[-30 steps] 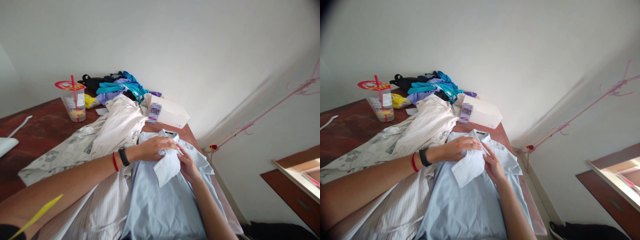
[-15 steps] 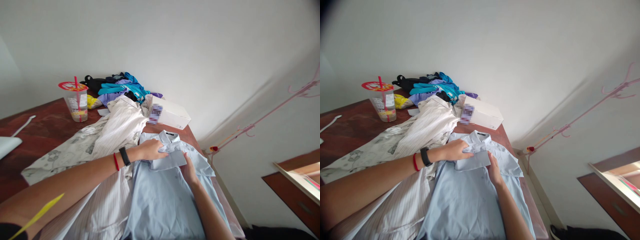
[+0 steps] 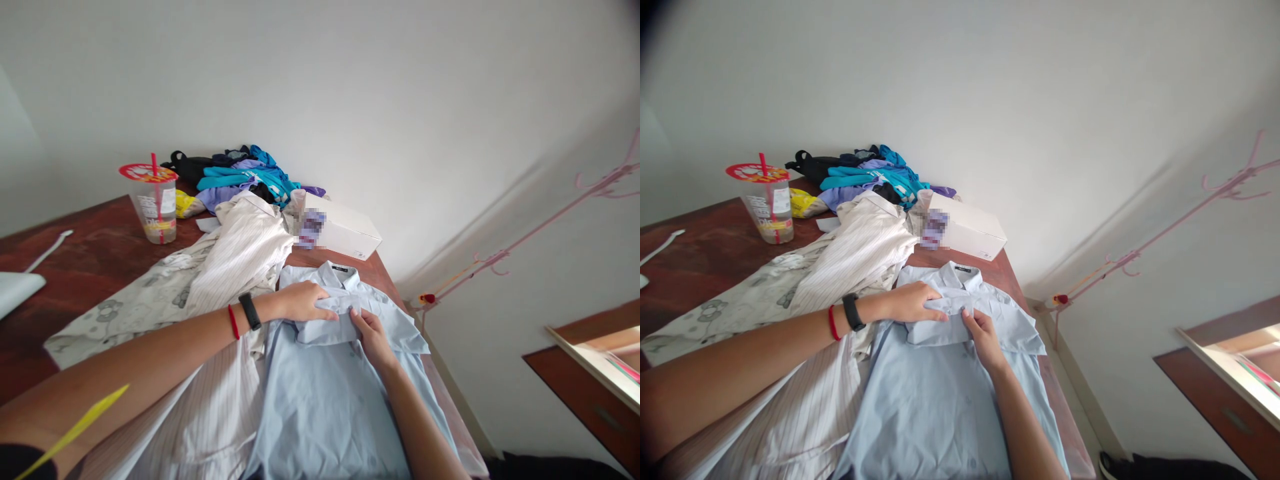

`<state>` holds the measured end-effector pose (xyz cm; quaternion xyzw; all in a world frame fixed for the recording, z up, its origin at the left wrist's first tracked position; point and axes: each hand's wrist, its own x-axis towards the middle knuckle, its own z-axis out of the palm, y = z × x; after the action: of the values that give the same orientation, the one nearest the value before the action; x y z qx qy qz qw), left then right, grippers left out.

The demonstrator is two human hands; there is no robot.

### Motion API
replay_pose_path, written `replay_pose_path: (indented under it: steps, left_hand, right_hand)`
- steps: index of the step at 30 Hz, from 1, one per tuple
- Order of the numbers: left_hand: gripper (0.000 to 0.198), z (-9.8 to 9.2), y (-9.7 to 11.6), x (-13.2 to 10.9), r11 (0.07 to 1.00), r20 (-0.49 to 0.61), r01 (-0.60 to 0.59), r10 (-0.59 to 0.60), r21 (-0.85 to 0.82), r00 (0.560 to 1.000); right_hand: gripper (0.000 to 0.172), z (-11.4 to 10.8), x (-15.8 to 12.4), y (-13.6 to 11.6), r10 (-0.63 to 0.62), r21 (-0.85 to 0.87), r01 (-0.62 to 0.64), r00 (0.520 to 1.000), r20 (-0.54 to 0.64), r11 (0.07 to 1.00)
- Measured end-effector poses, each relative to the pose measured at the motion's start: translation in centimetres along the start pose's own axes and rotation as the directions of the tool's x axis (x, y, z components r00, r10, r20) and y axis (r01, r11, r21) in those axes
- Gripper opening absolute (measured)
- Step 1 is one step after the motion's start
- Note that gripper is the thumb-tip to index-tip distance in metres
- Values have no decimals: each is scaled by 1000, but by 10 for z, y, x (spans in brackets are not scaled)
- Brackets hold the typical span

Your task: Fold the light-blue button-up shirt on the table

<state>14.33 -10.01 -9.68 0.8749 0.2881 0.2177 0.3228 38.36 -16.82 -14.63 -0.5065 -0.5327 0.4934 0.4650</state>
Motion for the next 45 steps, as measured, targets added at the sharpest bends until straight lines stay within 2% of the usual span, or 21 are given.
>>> replay_pose_path:
  steps: [5, 10, 16, 26, 32, 45]
  left_hand:
    - [46, 1, -1, 2, 994, -19, -73, 72, -82, 997]
    - [33, 3, -3, 2, 989, 2, -116, 117, -91, 993]
    - [31, 5, -6, 3, 985, 26, -149, 152, -88, 988]
    - [35, 5, -6, 2, 987, 43, -136, 140, -91, 989]
    - [34, 5, -5, 2, 989, 57, -130, 134, -63, 989]
    - [32, 4, -2, 1, 992, 73, -122, 123, -17, 990]
  right_hand:
    - [40, -2, -2, 1, 18, 25, -19, 999, 32, 1000]
    - [40, 1, -5, -3, 34, -19, -32, 997, 73, 999]
    - [38, 2, -7, -5, 29, -28, -27, 996, 86, 999]
    - [37, 0, -6, -1, 28, -1, -28, 993, 115, 1000]
    - [37, -3, -4, 4, 15, -48, -12, 998, 63, 999]
    - [33, -5, -3, 1, 3, -155, 11, 996, 94, 988]
